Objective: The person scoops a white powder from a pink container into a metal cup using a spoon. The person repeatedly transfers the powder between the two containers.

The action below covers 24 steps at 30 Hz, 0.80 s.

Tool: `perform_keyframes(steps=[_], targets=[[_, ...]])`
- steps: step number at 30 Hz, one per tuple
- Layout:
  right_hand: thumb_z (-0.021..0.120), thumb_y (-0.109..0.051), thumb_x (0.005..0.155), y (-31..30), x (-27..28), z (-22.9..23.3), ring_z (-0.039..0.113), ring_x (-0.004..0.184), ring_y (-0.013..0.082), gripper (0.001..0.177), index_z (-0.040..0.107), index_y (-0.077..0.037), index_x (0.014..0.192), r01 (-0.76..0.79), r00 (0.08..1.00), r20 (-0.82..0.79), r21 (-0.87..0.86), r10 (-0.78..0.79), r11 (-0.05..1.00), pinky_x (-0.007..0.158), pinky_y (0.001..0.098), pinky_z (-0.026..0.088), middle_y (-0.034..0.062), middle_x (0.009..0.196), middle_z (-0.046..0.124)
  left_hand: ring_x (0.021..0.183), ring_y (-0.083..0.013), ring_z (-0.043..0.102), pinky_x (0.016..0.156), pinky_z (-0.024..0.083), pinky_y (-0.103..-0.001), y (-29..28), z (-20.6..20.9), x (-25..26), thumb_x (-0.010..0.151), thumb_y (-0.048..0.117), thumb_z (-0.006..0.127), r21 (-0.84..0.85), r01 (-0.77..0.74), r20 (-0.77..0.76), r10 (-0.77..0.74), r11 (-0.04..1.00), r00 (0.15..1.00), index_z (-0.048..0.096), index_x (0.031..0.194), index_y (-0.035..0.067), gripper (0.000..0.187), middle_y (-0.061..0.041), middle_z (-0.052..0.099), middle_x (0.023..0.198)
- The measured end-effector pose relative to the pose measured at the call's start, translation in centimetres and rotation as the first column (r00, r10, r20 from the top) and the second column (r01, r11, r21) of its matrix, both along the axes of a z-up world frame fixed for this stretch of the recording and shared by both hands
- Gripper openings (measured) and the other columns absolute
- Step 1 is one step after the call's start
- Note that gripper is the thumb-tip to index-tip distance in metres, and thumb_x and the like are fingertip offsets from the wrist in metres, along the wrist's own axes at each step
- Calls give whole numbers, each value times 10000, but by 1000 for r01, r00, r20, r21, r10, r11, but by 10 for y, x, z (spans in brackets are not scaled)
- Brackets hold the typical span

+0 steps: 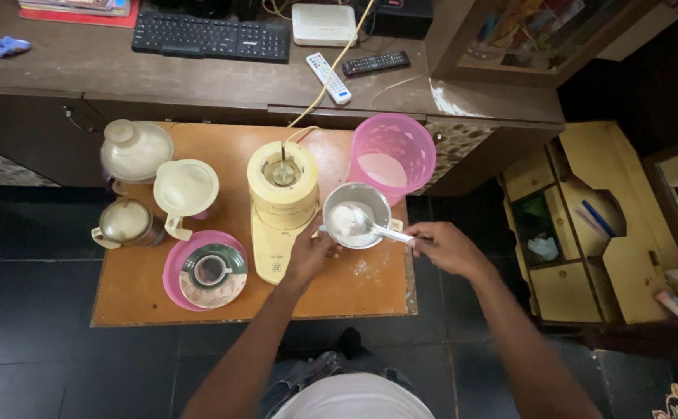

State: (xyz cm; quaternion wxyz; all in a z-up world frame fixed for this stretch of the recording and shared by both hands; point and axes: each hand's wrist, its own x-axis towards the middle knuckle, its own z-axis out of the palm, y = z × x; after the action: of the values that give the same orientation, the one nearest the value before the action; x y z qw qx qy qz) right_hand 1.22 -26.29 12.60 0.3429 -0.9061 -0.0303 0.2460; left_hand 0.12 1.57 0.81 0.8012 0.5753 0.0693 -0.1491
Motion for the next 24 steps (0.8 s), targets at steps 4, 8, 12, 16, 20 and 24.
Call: perform_keyframes(steps=[4,8,12,16,20,24], targets=[[600,-145,972,-16,-16,-7,532,556,100,282,730,-67,1210,140,989,-62,126,-133,982,514,265,433,13,733,669,758,-119,663,666,577,-273,-4,0,0,934,-38,525,31,-25,2,25,999,1000,354,1600,126,707,-72,682,930],[613,-164,971,-20,-27,-19,543,572,79,270,716,-62,1199,205,979,-30,188,-202,961,515,243,439,-4,726,655,761,-117,653,669,582,-277,-8,-3,-1,957,-26,525,24,-42,-11,43,999,999,328,1614,141,706,-79,667,923],[606,-189,980,-21,-32,-32,539,562,74,261,712,-79,1192,240,970,-47,68,-238,968,525,239,447,-7,724,658,756,-117,635,664,575,-279,-12,-6,-1,956,-30,530,1,-69,-23,69,998,997,324,1618,151,716,-62,672,937],[626,-182,969,-26,-34,-37,536,563,67,261,720,-63,1182,235,971,-8,223,-240,946,520,244,447,5,713,647,765,-118,644,669,576,-281,-12,-7,-2,969,-15,518,-11,-51,14,52,999,999,321,1617,133,693,-69,666,926],[621,-189,970,-33,-24,-32,524,538,93,253,704,-70,1178,280,957,13,229,-290,932,502,263,451,3,708,653,756,-120,653,671,580,-284,-8,-7,-1,967,-12,497,34,-29,-7,29,999,1000,314,1616,124,689,-80,664,895],[586,-156,986,-39,-7,-25,567,589,80,244,680,-66,1192,323,927,113,242,-357,915,542,246,492,2,752,667,713,-130,649,653,566,-283,-9,-9,3,964,-20,496,5,-35,13,34,999,999,325,1606,93,674,-85,683,847]])
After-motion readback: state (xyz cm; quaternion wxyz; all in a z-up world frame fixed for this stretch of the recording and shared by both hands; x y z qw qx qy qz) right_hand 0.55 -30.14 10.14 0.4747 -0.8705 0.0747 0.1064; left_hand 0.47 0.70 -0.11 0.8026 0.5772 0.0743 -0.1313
